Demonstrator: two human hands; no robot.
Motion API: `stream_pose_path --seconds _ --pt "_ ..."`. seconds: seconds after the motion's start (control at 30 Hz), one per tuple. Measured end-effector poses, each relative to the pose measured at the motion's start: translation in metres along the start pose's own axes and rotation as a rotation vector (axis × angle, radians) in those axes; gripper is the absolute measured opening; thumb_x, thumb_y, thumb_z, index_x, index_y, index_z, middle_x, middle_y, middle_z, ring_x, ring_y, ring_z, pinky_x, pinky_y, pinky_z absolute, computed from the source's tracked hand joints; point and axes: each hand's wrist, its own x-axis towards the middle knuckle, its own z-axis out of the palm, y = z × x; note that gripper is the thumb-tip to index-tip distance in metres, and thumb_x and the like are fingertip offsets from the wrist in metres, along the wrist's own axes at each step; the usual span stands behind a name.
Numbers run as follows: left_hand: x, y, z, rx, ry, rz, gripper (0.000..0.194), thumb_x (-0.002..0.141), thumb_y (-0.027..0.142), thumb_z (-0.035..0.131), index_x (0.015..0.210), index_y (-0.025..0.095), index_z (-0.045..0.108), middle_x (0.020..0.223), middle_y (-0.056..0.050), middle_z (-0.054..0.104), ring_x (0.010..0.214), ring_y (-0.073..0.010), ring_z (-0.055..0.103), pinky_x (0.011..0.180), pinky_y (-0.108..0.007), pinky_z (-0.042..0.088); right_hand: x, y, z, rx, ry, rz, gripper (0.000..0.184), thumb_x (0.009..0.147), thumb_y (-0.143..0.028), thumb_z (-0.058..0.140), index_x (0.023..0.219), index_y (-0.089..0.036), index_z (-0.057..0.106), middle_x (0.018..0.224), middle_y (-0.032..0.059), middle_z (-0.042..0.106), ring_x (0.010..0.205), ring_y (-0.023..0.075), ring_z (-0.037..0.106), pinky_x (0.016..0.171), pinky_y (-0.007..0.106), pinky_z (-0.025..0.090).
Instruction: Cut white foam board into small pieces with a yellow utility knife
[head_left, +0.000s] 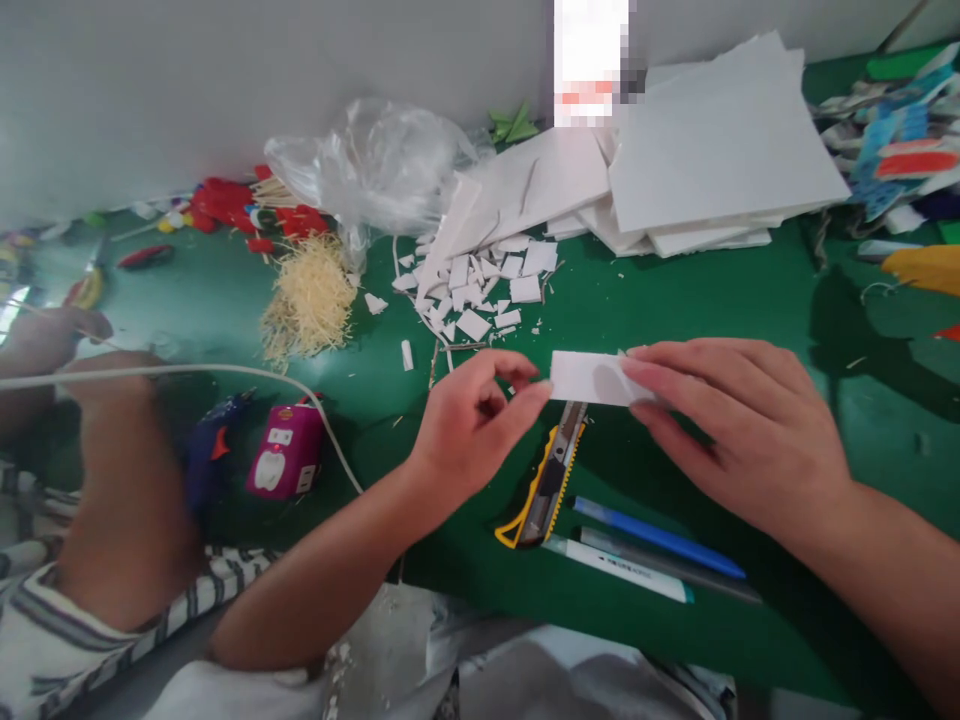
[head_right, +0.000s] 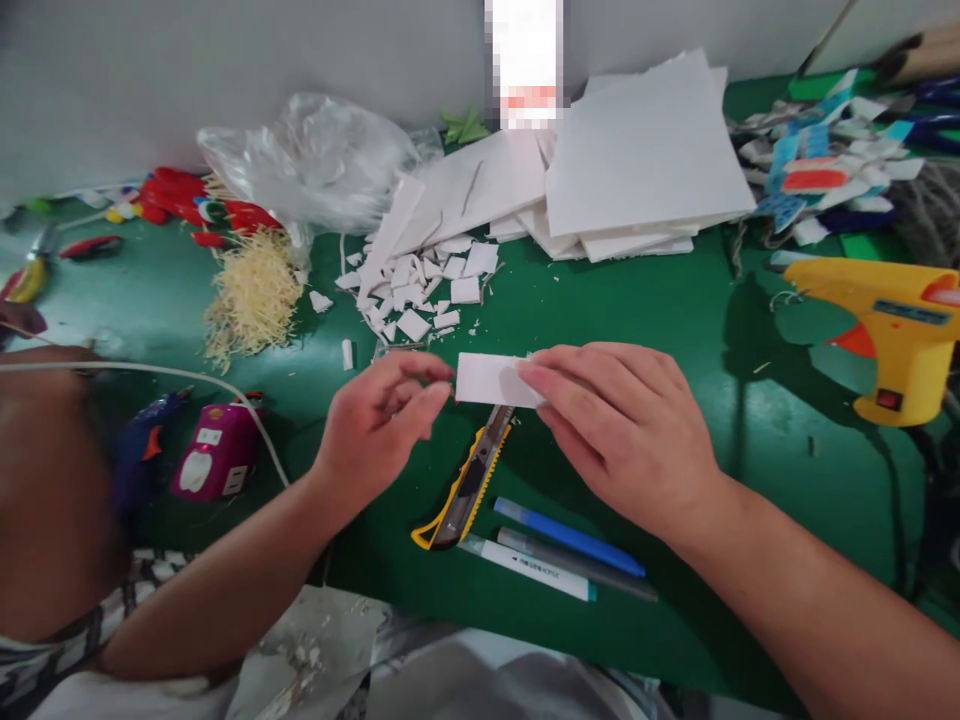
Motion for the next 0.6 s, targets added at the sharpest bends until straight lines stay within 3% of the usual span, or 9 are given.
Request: stream_pose_path --seconds 0.07,0.17,0.33,0.5,0.6 --pt "0.011 0.0 0.004 -0.253 -0.033 -0.163 0.024 0.091 0.042 0.069 0.087 0.018 0.069 0.066 0.003 0.066 0.046 -0.007 0.052 0.044 -0.02 0.04 0.0 -0.001 0.001 0.013 -0.006 -0.038 0.044 0.093 -0.013 0.07 0.134 -0.026 0.062 0.118 0.006 0.082 0.104 0.0219 0.075 0.088 0.036 0.056" --pt "0.016 0.003 0.009 -0.443 -0.059 -0.261 0.025 0.084 0.04 0.077 0.079 0.018 0.069 0.056 0.006 0.059 0.044 -0.007 0.051 0.044 -0.019 0.04 0.0 -0.003 0.002 0.024 -0.017 -0.063 0.043 0.093 -0.012 0.07 0.133 -0.025 0.062 0.118 0.0067 0.082 0.104 0.0215 0.075 0.087 0.035 0.057" --pt "0.012 0.002 0.012 -0.593 -0.041 -0.37 0.024 0.075 0.037 0.083 0.076 0.017 0.072 0.054 0.005 0.061 0.041 -0.0057 0.049 0.041 -0.018 0.036 0.0 -0.004 0.003 0.029 0.007 -0.056 0.042 0.093 -0.012 0.071 0.134 -0.021 0.061 0.119 0.0101 0.081 0.105 0.0226 0.076 0.09 0.036 0.059" --pt "0.012 -0.001 0.013 -0.646 -0.065 -0.435 0.025 0.074 0.039 0.083 0.076 0.016 0.074 0.057 0.004 0.063 0.043 -0.0053 0.048 0.041 -0.019 0.035 0.002 -0.003 0.004 0.06 0.016 -0.029 0.054 0.094 -0.011 0.068 0.145 -0.023 0.056 0.12 0.0094 0.081 0.105 0.0244 0.077 0.09 0.038 0.061" --pt "0.011 -0.001 0.014 -0.661 -0.087 -0.437 0.026 0.076 0.04 0.083 0.076 0.016 0.073 0.056 0.004 0.061 0.044 -0.0058 0.049 0.042 -0.019 0.035 0.002 -0.003 0.005 0.076 -0.003 -0.037 0.051 0.094 -0.012 0.067 0.144 -0.022 0.057 0.12 0.0104 0.081 0.106 0.0247 0.077 0.09 0.039 0.062"
